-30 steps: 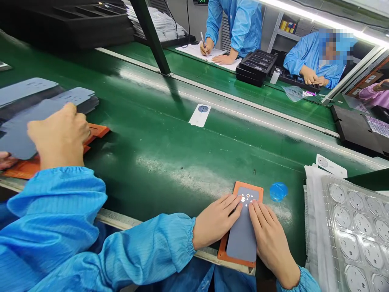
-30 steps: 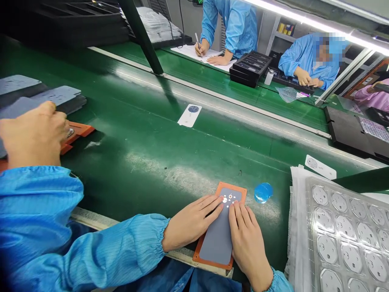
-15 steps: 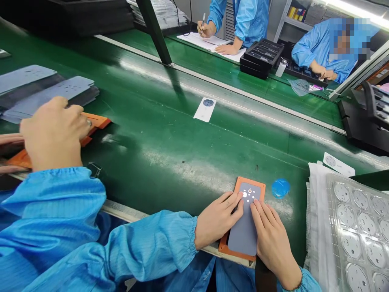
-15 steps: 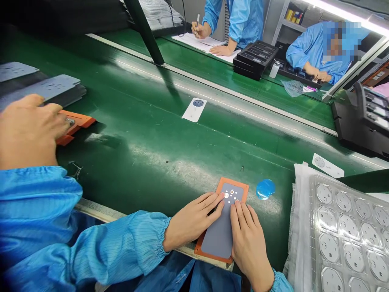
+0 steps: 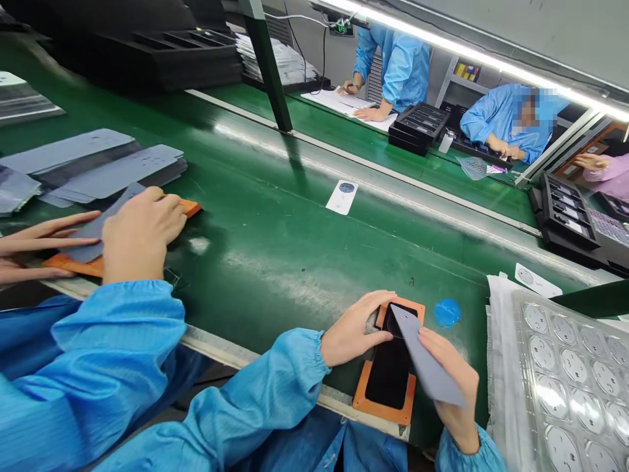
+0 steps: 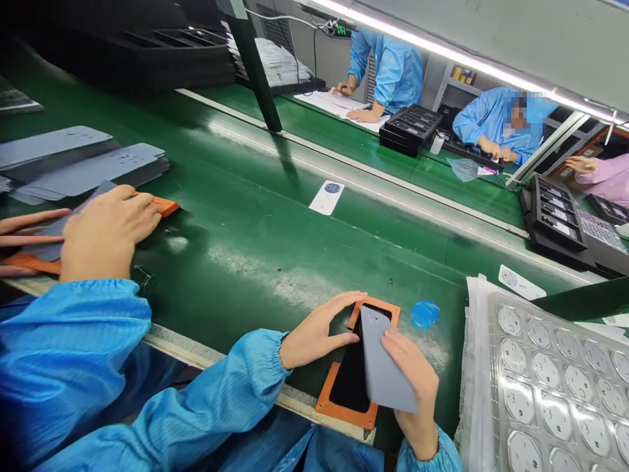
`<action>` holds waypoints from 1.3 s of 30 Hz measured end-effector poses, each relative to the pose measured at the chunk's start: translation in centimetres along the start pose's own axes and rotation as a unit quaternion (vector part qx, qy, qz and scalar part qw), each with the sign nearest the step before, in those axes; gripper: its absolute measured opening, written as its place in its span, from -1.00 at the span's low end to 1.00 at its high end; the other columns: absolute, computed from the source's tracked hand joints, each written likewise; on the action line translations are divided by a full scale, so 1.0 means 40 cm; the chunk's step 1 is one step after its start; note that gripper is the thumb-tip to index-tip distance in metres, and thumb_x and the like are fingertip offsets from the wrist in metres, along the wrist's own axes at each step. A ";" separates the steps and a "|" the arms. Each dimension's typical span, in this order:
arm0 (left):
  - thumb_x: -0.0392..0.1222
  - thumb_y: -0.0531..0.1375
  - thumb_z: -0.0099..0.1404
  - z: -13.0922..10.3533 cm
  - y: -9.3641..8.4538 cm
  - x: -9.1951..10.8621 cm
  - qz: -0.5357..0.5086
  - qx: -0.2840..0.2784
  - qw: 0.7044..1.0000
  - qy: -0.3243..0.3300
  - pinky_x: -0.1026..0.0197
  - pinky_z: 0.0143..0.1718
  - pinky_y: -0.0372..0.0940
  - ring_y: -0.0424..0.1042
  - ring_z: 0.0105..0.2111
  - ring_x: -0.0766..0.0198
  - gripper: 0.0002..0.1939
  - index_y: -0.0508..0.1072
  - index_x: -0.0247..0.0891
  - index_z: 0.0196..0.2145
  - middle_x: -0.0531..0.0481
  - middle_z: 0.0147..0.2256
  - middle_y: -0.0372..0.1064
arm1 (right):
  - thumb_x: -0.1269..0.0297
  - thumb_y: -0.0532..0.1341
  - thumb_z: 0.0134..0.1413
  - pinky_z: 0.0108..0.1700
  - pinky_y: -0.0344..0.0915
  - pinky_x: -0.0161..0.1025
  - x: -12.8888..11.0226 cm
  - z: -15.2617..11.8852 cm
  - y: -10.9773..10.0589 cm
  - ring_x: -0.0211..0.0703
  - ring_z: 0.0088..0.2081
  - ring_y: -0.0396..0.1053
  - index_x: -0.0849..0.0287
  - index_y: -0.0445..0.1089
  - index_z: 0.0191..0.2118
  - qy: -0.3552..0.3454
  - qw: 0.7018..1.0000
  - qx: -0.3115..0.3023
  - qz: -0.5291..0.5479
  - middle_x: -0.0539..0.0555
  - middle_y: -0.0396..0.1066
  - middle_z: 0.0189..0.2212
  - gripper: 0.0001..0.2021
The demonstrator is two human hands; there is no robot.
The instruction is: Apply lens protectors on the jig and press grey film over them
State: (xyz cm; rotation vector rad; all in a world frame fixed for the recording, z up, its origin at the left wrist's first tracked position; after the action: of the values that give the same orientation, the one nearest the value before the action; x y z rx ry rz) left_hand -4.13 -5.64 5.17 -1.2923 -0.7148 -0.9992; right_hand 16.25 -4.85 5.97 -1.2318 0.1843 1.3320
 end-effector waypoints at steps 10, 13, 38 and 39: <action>-0.31 0.27 0.26 -0.002 0.043 0.151 -0.186 0.123 0.969 0.105 0.22 -0.16 0.40 0.50 -0.29 0.26 -0.98 0.52 -0.29 -0.32 -0.04 -0.33 0.54 | 0.32 -0.07 0.17 -0.18 0.41 -0.09 0.081 -0.004 0.067 -0.11 -0.25 0.36 0.11 0.17 -0.35 0.240 0.785 0.127 0.557 0.08 0.23 -0.40 -0.87; -0.32 0.26 0.28 -0.014 0.043 0.175 -0.147 0.148 0.964 0.165 0.20 -0.17 0.41 0.50 -0.29 0.26 -0.98 0.51 -0.29 -0.29 -0.06 -0.33 0.54 | 0.29 -0.13 0.16 -0.20 0.38 -0.06 0.082 -0.008 0.075 -0.08 -0.28 0.30 0.10 0.10 -0.36 0.236 0.793 0.112 0.551 0.08 0.14 -0.41 -0.86; -0.07 0.29 0.16 0.073 -0.039 -0.018 -0.113 0.049 0.987 -0.100 0.26 -0.29 0.34 0.45 -0.35 0.25 -0.77 0.49 -0.30 -0.32 -0.01 -0.34 0.50 | 0.25 0.50 -0.20 -0.02 0.41 -0.18 0.136 0.190 0.051 -0.05 -0.07 0.45 0.27 0.48 -0.12 0.288 0.850 0.173 0.407 0.16 0.49 -0.11 -0.54; -0.07 0.28 0.16 0.096 -0.077 -0.028 -0.085 0.064 0.990 -0.097 0.26 -0.25 0.35 0.47 -0.29 0.23 -0.75 0.47 -0.28 -0.26 -0.03 -0.27 0.50 | 0.24 0.50 -0.21 -0.06 0.43 -0.22 0.153 0.238 0.022 -0.06 -0.06 0.44 0.26 0.45 -0.09 0.279 0.840 0.210 0.415 0.15 0.47 -0.08 -0.51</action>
State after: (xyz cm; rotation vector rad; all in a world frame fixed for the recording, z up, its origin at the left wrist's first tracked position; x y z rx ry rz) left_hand -6.99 -1.59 6.17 -1.2421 -1.0368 -0.9539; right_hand 12.59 5.85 5.07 -1.1528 1.4934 1.4747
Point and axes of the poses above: each hand's wrist, its own z-axis towards the middle knuckle, its own y-axis out of the palm, x = y × z, the point moved 6 cm from there along z, towards the middle knuckle
